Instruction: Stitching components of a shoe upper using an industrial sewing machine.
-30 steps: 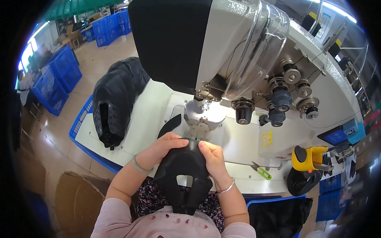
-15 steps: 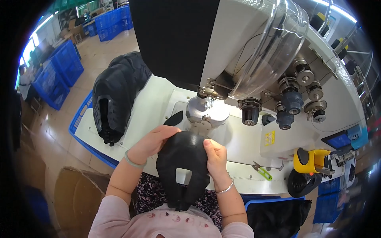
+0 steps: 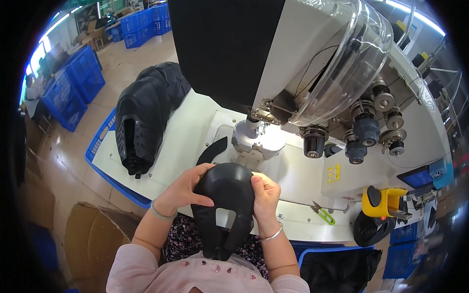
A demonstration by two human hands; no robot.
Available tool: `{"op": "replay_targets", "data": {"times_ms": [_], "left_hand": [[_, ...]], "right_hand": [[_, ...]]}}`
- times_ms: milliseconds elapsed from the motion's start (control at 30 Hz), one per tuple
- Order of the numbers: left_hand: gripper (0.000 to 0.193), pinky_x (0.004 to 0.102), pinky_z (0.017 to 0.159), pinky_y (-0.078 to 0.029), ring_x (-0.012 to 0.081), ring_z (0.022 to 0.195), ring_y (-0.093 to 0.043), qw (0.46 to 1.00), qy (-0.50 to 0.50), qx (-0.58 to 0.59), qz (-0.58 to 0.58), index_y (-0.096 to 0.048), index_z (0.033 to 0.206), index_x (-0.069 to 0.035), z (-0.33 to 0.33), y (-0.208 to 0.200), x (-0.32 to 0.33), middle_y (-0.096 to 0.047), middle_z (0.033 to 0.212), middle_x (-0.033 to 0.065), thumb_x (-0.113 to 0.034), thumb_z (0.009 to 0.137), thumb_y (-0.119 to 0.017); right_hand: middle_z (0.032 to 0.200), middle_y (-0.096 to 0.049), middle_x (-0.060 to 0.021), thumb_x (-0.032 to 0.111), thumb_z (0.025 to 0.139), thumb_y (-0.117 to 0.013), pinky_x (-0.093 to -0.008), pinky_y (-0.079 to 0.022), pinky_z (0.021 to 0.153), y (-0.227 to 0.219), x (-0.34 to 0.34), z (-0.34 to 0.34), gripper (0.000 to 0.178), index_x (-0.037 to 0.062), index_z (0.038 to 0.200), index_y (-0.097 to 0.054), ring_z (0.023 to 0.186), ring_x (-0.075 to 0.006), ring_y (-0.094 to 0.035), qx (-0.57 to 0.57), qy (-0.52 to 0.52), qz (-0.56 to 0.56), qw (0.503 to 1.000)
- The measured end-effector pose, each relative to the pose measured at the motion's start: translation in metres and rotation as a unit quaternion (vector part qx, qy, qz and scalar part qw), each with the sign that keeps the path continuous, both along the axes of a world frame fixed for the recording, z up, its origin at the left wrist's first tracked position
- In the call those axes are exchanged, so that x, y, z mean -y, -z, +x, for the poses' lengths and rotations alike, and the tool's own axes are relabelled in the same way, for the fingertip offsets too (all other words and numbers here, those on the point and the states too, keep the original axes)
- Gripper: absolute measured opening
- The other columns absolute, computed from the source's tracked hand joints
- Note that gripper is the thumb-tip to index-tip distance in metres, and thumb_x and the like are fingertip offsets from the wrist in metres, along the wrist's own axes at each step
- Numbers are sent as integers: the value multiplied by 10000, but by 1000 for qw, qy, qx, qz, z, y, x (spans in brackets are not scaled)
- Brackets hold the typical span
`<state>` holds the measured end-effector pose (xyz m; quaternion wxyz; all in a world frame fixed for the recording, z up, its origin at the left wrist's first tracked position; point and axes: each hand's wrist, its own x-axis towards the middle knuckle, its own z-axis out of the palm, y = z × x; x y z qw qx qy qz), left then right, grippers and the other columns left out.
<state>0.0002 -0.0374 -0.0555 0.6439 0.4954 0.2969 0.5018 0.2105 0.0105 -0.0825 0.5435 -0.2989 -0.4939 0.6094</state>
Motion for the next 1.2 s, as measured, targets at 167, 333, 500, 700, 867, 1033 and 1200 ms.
{"op": "replay_targets", "data": {"times_ms": [167, 333, 500, 700, 867, 1033, 1200], "left_hand": [[724, 280, 1010, -398, 134, 1139, -511, 1000, 2, 17, -5, -480, 1309, 25, -1, 5, 1, -570, 1208, 54, -1, 679, -836], [699, 269, 983, -421, 124, 1101, -535, 1000, -1, 27, -13, -498, 1285, 26, -3, 4, 2, -586, 1185, 46, 30, 670, -830], [693, 268, 973, -432, 124, 1095, -544, 999, -1, 21, -26, -498, 1282, 30, -7, 3, 2, -592, 1178, 46, 31, 672, -827], [571, 284, 973, -428, 133, 1094, -542, 993, -106, -18, -52, -515, 1244, 15, -29, 7, 16, -593, 1160, 49, 35, 732, -766], [331, 279, 902, -434, 134, 1020, -550, 867, -481, -123, 39, -545, 1116, -8, -115, -4, 26, -597, 1070, 49, -219, 889, -661], [471, 358, 889, -434, 276, 929, -564, 628, -641, -436, 74, -497, 1129, 43, -236, 25, 8, -581, 983, 175, -379, 943, -592], [479, 385, 926, -426, 336, 999, -584, 548, -651, -456, 261, -478, 1179, 19, -238, 2, -37, -593, 1069, 207, -395, 955, -561]], "right_hand": [[880, -683, -56, 272, 974, -596, -220, -483, 700, -2, 2, -3, 346, -65, 998, -673, 767, -96, -599, 28, 21, 19, 999], [840, -667, -31, 248, 978, -590, -207, -462, 667, -3, -1, 1, 314, -53, 950, -674, 734, -80, -574, 36, -1, 10, 999], [814, -654, -16, 199, 972, -595, -205, -455, 653, -6, -2, -1, 267, -54, 950, -677, 715, -65, -554, 35, -12, -8, 999], [970, -685, -86, -10, 895, -606, -235, -506, 727, -8, 1, -1, 261, -66, 1148, -634, 830, -110, -624, 19, -54, -19, 998], [1040, -691, -164, -75, 853, -589, -277, -553, 762, -25, 13, 14, 326, -70, 1178, -609, 926, -180, -677, 26, -199, -17, 980], [998, -705, -142, -47, 864, -593, -269, -552, 708, -18, 18, 14, 269, -44, 1129, -641, 843, -175, -684, 117, -216, -4, 969], [983, -713, -115, -33, 873, -606, -248, -539, 700, -15, 20, 17, 260, -30, 1129, -649, 837, -150, -682, 142, -206, -6, 968]]}}
